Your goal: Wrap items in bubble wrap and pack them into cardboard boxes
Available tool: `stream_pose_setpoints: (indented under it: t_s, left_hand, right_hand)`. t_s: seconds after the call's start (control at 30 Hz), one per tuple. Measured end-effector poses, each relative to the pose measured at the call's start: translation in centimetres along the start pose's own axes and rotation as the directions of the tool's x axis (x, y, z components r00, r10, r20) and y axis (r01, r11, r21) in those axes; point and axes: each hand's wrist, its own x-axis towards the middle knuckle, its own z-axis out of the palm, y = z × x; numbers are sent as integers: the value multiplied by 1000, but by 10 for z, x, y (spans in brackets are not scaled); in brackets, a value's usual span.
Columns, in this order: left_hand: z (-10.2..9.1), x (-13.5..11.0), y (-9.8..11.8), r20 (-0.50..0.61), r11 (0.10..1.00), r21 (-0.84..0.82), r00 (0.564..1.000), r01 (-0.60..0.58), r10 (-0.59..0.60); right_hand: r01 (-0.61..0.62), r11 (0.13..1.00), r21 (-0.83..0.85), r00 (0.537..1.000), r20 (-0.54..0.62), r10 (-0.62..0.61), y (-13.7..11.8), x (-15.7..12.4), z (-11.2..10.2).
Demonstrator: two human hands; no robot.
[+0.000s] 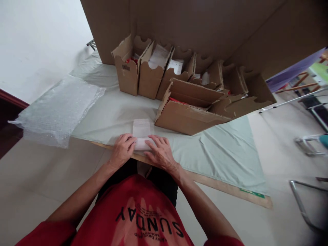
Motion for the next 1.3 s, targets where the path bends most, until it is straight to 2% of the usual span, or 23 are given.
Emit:
stream_pose_setpoints:
  t_s: [0.1,0.23,0.3,0.4,0.47,0.53,0.6,0.67,0.77,0.87,0.97,1.03,1.13,1.23,1.3]
  left_hand:
    - [-2,3,-4,-3,998,-68,1000,12,-12]
    - [-12,1,-3,58,975,-219,997,-32,46]
    - [-15,-2,-2,106,960,-280,993,-10,41]
    - [-12,-1,-2,132,950,-283,987,128,-94]
    - [-7,4,-2,137,953,-217,973,211,-184]
    - [-2,12,-1,129,967,-108,967,232,-218]
    - [1,18,1,92,976,8,972,216,-216]
    - [3,21,2,43,977,88,979,196,-201]
    - [4,22,3,25,973,124,979,196,-200]
    - [4,20,2,51,972,95,974,216,-222]
    - [2,18,-1,69,968,-3,966,251,-250]
    - [-1,16,-2,78,953,-105,958,283,-276]
    - [-6,8,-1,121,872,-327,931,365,-345]
    - [-12,0,5,272,663,-598,892,451,-361]
    - [-15,-2,13,364,528,-702,878,478,-312]
  right_hand:
    - [46,998,47,996,71,-50,1,3,1]
    - [-67,973,219,992,115,43,3,6,-6]
    - [-162,932,324,978,180,107,3,4,-12]
    - [-359,852,382,918,310,247,1,3,-16]
    - [-438,838,325,892,277,359,0,4,-14]
    - [-433,868,243,901,148,408,0,6,-10]
    - [-378,907,188,925,36,378,1,7,-7]
    - [-327,930,166,944,8,330,3,9,-6]
    - [-296,946,135,954,81,288,4,17,-7]
    - [-307,947,98,940,186,286,2,31,-9]
    - [-337,935,112,913,280,296,0,41,-11]
    - [-377,908,181,892,336,303,-1,41,-12]
    - [-450,802,394,882,336,329,-6,30,-14]
    - [-427,647,632,898,214,384,-15,15,-18]
    - [-379,603,702,910,163,383,-21,5,-24]
